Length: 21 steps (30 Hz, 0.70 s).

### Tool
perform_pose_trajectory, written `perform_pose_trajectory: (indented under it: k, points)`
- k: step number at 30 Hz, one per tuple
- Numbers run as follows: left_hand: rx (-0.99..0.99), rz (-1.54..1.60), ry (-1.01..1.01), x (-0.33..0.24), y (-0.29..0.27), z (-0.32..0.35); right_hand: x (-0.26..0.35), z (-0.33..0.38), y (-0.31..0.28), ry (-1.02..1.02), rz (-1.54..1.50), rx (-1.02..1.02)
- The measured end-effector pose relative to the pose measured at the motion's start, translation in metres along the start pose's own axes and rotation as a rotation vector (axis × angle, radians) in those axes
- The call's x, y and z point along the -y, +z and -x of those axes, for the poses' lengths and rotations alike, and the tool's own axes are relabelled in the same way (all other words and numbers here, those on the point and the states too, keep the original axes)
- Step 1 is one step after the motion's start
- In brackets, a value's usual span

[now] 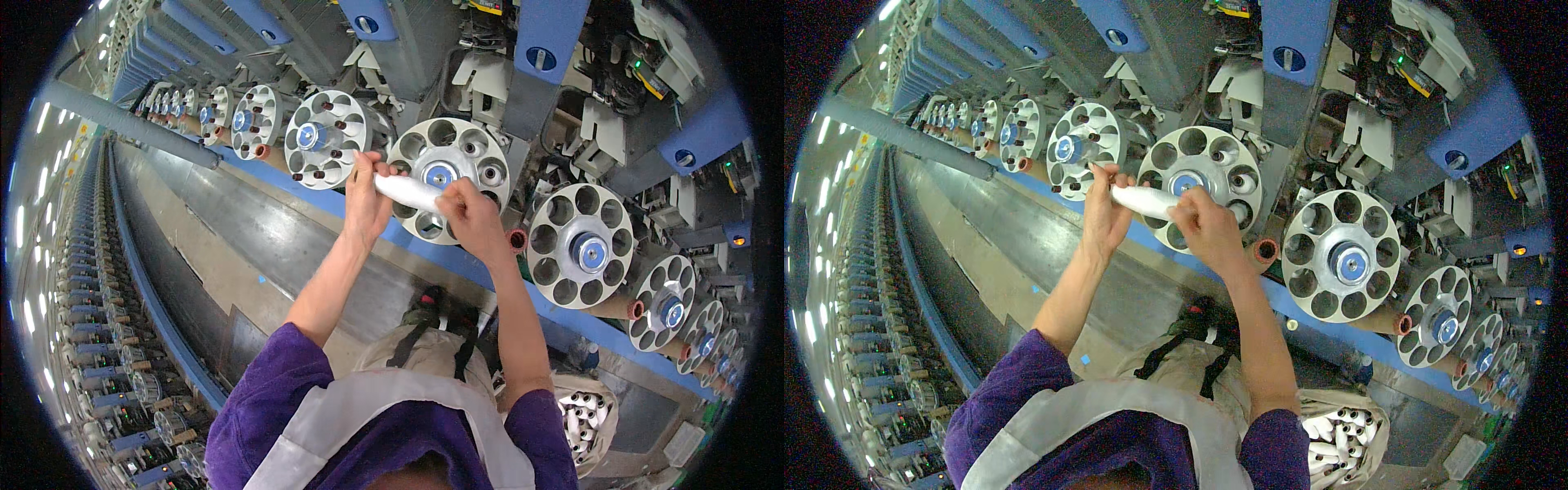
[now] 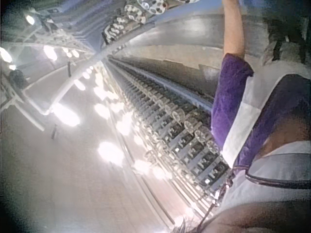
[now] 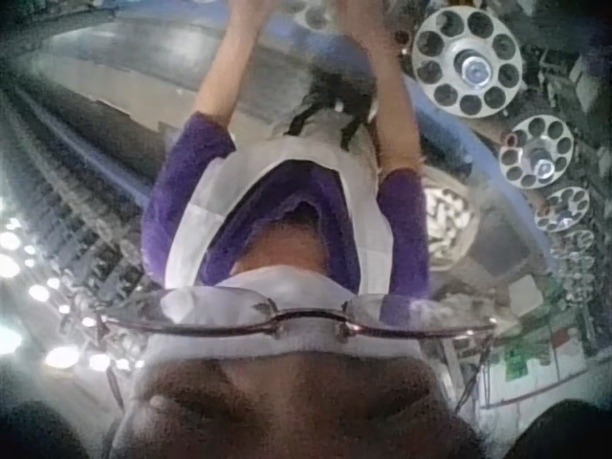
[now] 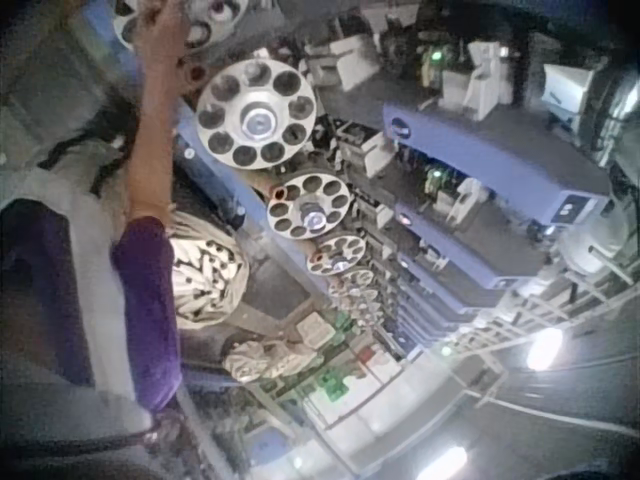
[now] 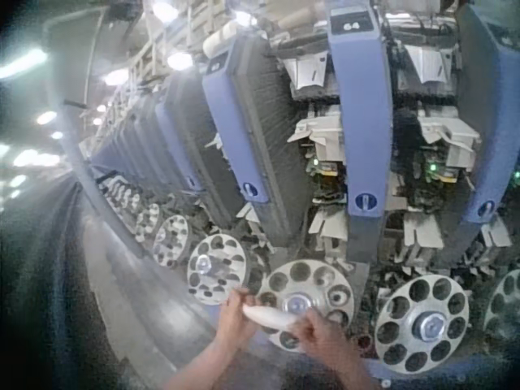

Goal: The person repeatedly picks white spools from a sack and places them into slots on rotating circular holders attached to textile machines. The person also handles empty brown cardboard tubes, placing them into machine slots. The work continues along a row of machines in a factory setting.

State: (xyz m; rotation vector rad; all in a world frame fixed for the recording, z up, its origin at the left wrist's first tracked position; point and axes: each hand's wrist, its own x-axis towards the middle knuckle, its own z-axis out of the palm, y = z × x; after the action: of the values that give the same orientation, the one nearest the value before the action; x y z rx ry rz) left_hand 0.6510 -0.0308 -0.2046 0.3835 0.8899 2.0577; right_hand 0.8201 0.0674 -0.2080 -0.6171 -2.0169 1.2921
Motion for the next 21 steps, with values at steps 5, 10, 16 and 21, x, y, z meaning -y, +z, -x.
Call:
perform_pose_trajectory:
  k: [5, 10, 16, 21]
  points:
    - [0.181, -0.177, 0.185, 0.009, 0.005, 0.008, -0.01, -0.026, 0.011, 0.204, -0.116, 0.335]
    - [0.498, -0.366, 0.243, 0.024, 0.016, 0.002, -0.035, -0.014, 0.018, 0.265, -0.382, 0.28]
    - [0.395, -0.903, 0.398, 0.061, 0.024, 0.015, -0.045, 0.026, 0.031, 0.32, -0.662, -0.195]
    - [0.156, -0.551, 0.287, 0.068, 0.029, 0.003, -0.007, 0.008, -0.019, 0.355, -1.033, -0.168]
